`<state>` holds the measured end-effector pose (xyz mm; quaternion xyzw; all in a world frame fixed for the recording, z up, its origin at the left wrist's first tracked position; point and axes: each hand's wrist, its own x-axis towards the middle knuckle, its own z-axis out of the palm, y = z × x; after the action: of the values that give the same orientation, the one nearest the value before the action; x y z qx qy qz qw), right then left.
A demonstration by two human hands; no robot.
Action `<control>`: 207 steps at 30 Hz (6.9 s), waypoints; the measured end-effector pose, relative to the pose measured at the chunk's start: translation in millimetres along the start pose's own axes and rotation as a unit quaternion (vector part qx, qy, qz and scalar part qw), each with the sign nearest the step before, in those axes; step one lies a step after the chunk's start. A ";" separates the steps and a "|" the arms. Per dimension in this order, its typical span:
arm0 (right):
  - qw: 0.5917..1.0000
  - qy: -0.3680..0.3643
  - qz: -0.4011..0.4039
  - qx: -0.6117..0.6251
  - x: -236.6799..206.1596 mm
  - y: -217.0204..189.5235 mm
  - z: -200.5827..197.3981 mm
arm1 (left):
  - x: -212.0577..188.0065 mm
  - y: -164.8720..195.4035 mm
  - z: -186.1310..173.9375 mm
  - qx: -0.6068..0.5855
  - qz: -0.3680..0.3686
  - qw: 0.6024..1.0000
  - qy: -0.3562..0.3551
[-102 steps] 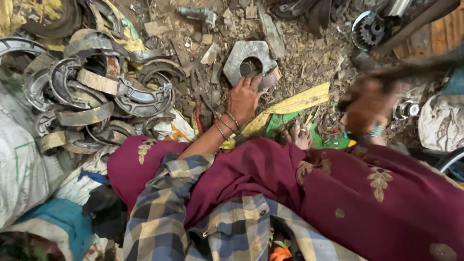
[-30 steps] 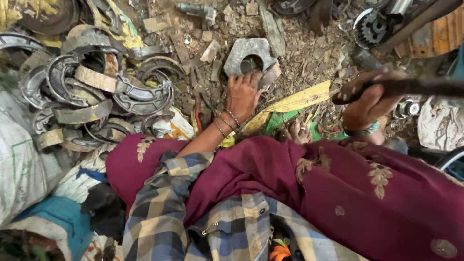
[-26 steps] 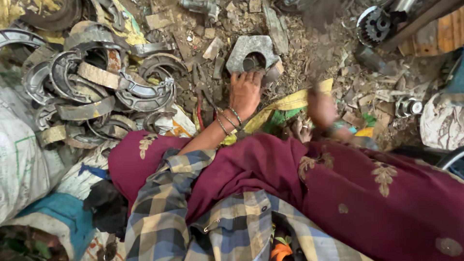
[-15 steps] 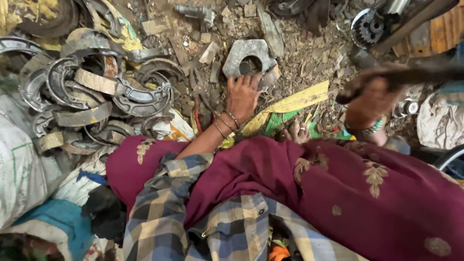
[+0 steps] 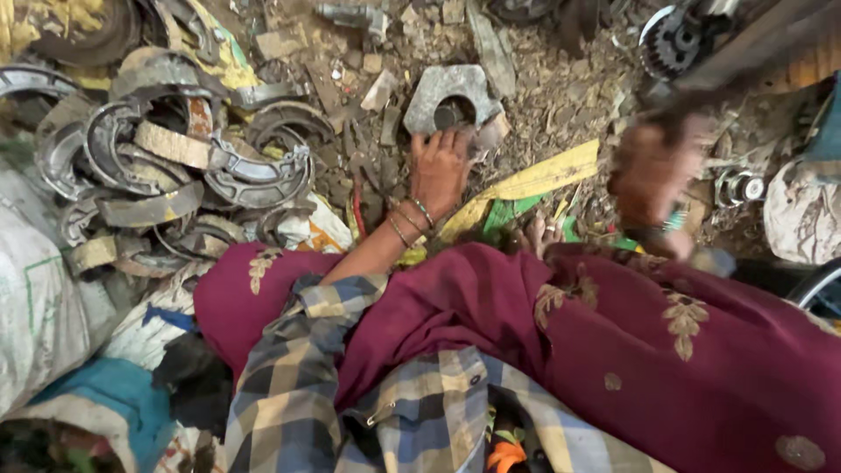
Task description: The person sits on the ground and uses a hammer to repeatedly strike a metal part placed on a metal anvil. They adjust the part's position between strikes and continue shaping it.
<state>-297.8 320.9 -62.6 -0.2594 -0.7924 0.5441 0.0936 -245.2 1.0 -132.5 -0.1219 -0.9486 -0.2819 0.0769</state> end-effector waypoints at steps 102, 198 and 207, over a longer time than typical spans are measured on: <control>0.827 -0.305 -0.239 -0.408 -55.4 136.6 13.7 | 30.6 -67.4 -45.6 -0.591 -0.179 0.775 0.136; 0.900 -0.228 -0.324 -0.180 -73.1 6.4 -26.4 | 15.6 -5.2 12.7 -0.421 -0.166 0.891 -0.034; 0.852 -0.309 -0.132 -0.401 -77.4 24.6 -14.6 | 7.6 -9.9 19.9 -0.345 -0.082 0.934 0.047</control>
<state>-218.3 299.9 -68.9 0.0143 -0.9568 0.2132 -0.1972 -256.8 5.4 -152.5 -0.0497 -0.7949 -0.6025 0.0516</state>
